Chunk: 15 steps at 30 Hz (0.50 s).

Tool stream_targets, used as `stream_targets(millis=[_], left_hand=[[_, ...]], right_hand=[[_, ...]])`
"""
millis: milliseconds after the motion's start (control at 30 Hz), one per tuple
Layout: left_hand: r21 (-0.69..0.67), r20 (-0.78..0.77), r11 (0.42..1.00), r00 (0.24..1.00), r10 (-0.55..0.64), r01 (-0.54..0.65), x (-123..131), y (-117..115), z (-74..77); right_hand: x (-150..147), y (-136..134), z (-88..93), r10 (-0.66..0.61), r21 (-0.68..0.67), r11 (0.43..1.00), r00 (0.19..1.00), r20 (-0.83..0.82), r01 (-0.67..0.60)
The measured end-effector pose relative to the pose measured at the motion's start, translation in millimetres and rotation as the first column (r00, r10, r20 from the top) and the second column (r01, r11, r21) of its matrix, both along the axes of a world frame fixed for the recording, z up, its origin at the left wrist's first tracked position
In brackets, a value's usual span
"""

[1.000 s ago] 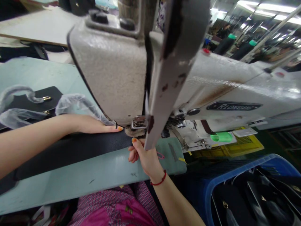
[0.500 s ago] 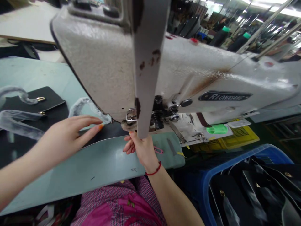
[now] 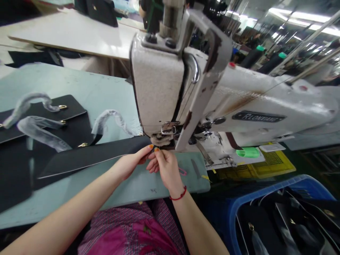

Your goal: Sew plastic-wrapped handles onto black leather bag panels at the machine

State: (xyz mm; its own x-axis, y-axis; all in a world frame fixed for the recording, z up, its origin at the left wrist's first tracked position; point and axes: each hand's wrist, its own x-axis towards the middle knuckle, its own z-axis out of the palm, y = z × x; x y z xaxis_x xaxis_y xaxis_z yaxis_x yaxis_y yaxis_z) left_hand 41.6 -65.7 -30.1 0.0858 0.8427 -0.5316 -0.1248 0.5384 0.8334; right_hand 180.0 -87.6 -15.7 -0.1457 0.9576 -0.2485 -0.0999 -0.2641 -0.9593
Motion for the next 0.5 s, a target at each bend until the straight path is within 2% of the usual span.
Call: stream_targets(millis=[133,300,400,500], left_hand=[[-0.027,-0.033,0.999,0.999,0.016,-0.017,-2.4,1.5,-4.8],[0.1,-0.063,0.995,0.998,0.0,0.007,1.8,5.9,4.8],[0.114,-0.033,0.993,0.999,0.027,-0.023,3.1,8.6,8.2],[0.12,0.014,0.991,0.998,0.065,-0.066,3.4,10.6,4.3]], right_hand=[[1.3,-24.5,-16.5,0.025,-0.02,1.0,0.999,0.046,-0.025],[2.7,-53.6,-54.9,0.074,-0.128,0.99,0.993,0.097,-0.061],[4.0,-60.9,-72.1,0.103,-0.173,0.982,0.985,0.137,-0.078],[5.8,-62.5,-79.5,0.131,-0.159,0.982,0.976,0.175,-0.104]])
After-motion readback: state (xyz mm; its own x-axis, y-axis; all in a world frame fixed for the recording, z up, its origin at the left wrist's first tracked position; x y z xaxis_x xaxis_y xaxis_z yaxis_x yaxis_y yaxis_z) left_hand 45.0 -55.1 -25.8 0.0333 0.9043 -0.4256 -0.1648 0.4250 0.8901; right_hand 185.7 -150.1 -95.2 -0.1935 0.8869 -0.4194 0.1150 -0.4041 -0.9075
